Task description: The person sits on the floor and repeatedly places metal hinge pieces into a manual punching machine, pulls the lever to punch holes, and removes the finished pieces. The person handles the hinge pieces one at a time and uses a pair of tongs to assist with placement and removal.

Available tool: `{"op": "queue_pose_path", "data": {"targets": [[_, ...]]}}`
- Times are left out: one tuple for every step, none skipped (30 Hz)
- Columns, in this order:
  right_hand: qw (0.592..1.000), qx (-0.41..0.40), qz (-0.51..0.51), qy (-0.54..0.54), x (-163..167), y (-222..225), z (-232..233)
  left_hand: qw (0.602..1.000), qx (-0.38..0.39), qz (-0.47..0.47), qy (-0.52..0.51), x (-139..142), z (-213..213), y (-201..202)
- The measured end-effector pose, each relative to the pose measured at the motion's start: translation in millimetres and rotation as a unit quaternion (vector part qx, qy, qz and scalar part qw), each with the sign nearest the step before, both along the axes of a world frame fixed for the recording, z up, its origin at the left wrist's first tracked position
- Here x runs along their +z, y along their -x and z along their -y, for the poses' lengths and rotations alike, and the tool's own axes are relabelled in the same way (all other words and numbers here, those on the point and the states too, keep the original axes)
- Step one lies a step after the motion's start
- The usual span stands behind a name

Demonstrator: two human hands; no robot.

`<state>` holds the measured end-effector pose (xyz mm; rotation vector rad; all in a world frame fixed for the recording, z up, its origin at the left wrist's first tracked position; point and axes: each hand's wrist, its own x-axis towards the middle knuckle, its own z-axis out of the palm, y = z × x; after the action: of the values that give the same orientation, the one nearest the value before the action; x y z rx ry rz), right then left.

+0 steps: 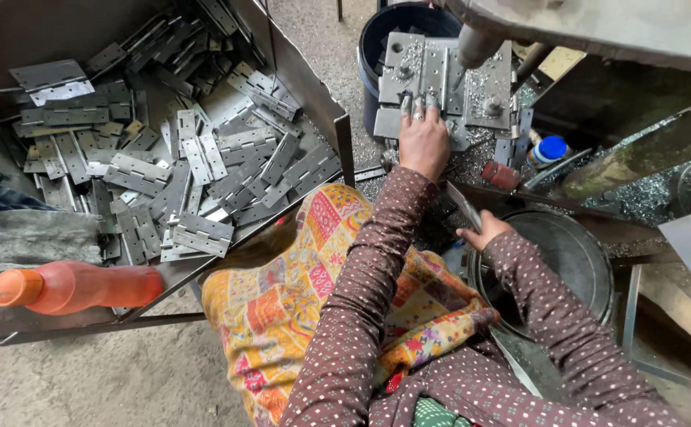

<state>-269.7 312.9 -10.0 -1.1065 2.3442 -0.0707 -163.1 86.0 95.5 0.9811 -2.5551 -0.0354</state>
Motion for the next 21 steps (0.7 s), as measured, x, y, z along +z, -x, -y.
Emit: {"op": "queue_pose_path", "data": {"targets": [[1.0, 0.003, -0.001, -0.003, 3, -1, 0, 1.0, 0.002, -0.015, -0.002, 0, -2, -1], [1.0, 0.006, -0.004, -0.005, 3, -4, 0, 0.999, 0.006, -0.032, -0.003, -1, -3, -2], [1.0, -0.014, 0.015, 0.022, 0, -8, -2, 0.999, 0.01, -0.049, -0.004, -1, -4, -3], [0.998, -0.035, 0.034, 0.046, -6, -14, -5, 0.998, 0.009, -0.055, -0.02, -1, -5, -4], [0.994, -0.057, 0.053, 0.07, -14, -21, -9, 0.998, 0.007, -0.06, -0.036, -1, -5, -5], [0.993, -0.051, 0.021, 0.101, -24, -28, -13, 0.997, 0.005, -0.066, -0.048, 0, -4, -6], [0.99, -0.042, -0.013, 0.137, -33, -34, -15, 0.997, 0.002, -0.07, -0.022, 1, -3, -7], [0.983, -0.032, -0.048, 0.174, -42, -40, -17, 0.997, 0.001, -0.075, 0.005, 2, -2, -8], [0.981, -0.031, -0.049, 0.183, -48, -43, -18, 0.997, 0.0, -0.077, 0.031, 4, -1, -9], [0.981, -0.035, -0.046, 0.187, -49, -46, -18, 0.997, 0.002, -0.068, 0.02, 5, 0, -11], [0.981, -0.043, -0.045, 0.186, -47, -46, -17, 0.998, 0.001, -0.06, 0.003, 6, -1, -13], [0.986, -0.047, -0.021, 0.158, -46, -42, -15, 0.998, 0.002, -0.055, -0.009, 7, 0, -13], [0.99, -0.048, 0.004, 0.133, -46, -36, -15, 0.999, -0.002, -0.052, -0.008, 8, 2, -14], [0.993, -0.051, 0.029, 0.106, -38, -29, -12, 0.999, -0.006, -0.047, -0.01, 8, 4, -13], [0.995, -0.039, 0.029, 0.092, -29, -21, -10, 0.999, -0.009, -0.041, -0.013, 8, 6, -12], [0.996, -0.027, 0.028, 0.077, -17, -13, -7, 0.999, -0.004, -0.049, 0.014, 8, 11, -10], [0.998, -0.017, 0.028, 0.06, -7, -6, -5, 0.998, -0.001, -0.057, 0.038, 8, 18, -5], [0.999, -0.017, 0.028, 0.035, 2, -1, -4, 0.996, 0.0, -0.064, 0.06, 8, 24, -1], [0.999, -0.017, 0.027, 0.011, 9, 2, -2, 0.998, -0.003, -0.056, 0.029, 7, 29, 3], [1.0, -0.017, 0.024, -0.01, 13, 3, -2, 0.999, -0.006, -0.051, 0.0, 6, 36, 8], [0.999, -0.024, 0.023, 0.006, 14, 1, -3, 0.999, -0.009, -0.046, -0.027, 5, 41, 11]]}}
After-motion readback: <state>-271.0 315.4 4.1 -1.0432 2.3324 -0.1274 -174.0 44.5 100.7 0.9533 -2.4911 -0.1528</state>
